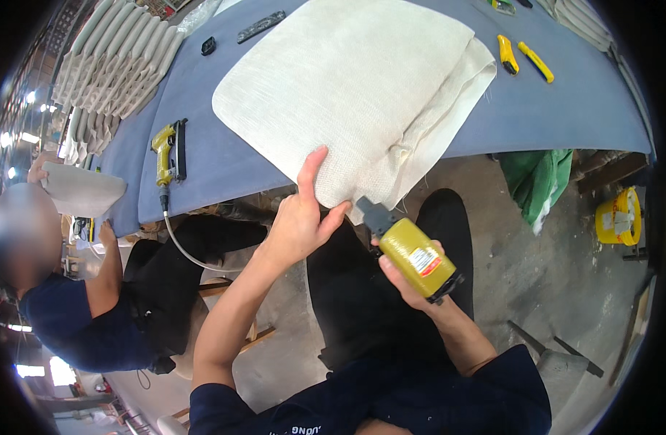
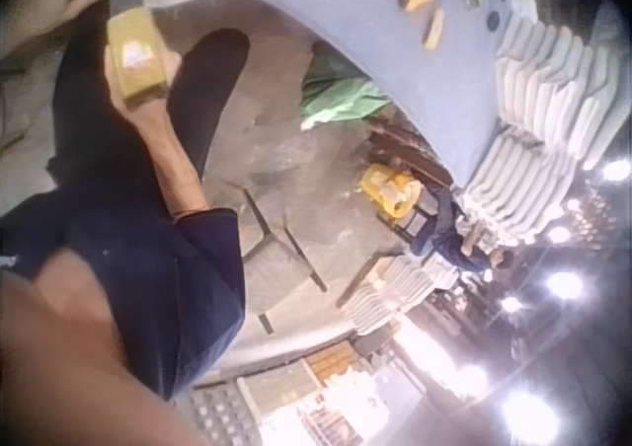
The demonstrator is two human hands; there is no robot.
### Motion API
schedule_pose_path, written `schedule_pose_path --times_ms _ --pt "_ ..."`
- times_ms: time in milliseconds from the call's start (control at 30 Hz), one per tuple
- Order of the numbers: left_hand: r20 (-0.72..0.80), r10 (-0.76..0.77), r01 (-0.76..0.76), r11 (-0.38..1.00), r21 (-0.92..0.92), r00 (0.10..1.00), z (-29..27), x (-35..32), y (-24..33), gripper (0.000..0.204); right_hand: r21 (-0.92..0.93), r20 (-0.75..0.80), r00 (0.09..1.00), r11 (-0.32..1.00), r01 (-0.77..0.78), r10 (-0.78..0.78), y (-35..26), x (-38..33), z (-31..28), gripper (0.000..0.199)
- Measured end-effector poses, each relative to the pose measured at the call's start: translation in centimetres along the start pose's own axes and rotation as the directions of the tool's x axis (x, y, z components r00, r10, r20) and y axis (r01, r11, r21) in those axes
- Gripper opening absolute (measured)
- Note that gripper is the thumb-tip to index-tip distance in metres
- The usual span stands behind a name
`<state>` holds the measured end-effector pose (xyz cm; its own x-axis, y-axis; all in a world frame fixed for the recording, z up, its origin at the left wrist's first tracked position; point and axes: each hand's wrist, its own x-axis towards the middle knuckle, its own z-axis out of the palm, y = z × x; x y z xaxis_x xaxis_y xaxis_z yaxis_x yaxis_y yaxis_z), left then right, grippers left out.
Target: The person staples fabric onto a chair cushion using a pneumatic staple gun, trims excess fabric with a utility knife, and smooths the edges. They repeat this process on multiple cushions, occasionally flipping them to work on different sides.
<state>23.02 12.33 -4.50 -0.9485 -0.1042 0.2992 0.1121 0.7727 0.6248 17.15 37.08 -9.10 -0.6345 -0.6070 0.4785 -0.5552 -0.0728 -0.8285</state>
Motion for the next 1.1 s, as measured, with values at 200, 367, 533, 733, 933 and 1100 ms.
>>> schedule_pose_path --times_ms 200,367,533,733,933,1100 --pt "0.031 -0.035 0.032 0.995 0.092 0.999 -0.2 0.0 -0.1 0.104 0.260 0.037 0.992 0.957 -0.127 0.121 0.8 -0.2 2.4 0.027" --pt "0.046 -0.008 0.003 0.994 0.112 0.999 -0.3 0.2 0.3 0.102 0.285 0.066 0.988 0.946 -0.151 0.138 1.2 0.4 2.1 0.030" --pt "0.053 -0.011 0.002 0.985 0.170 0.999 -0.1 -0.2 0.5 0.102 0.333 0.127 0.985 0.931 -0.151 0.115 2.4 0.5 2.2 0.030" --pt "0.081 -0.106 0.093 0.985 0.146 0.991 -0.3 -0.3 0.1 0.104 0.276 0.081 0.996 0.959 -0.067 0.046 3.2 0.9 2.4 0.029" --pt "0.069 -0.053 0.042 0.988 0.152 0.996 -0.6 0.0 0.1 0.105 0.291 0.034 0.999 0.956 -0.041 0.032 1.8 1.2 1.7 0.036" --pt "0.070 -0.017 0.005 0.987 0.162 0.997 -0.4 -0.1 0.1 0.107 0.273 0.030 0.998 0.960 -0.067 0.061 0.9 0.7 1.8 0.038"
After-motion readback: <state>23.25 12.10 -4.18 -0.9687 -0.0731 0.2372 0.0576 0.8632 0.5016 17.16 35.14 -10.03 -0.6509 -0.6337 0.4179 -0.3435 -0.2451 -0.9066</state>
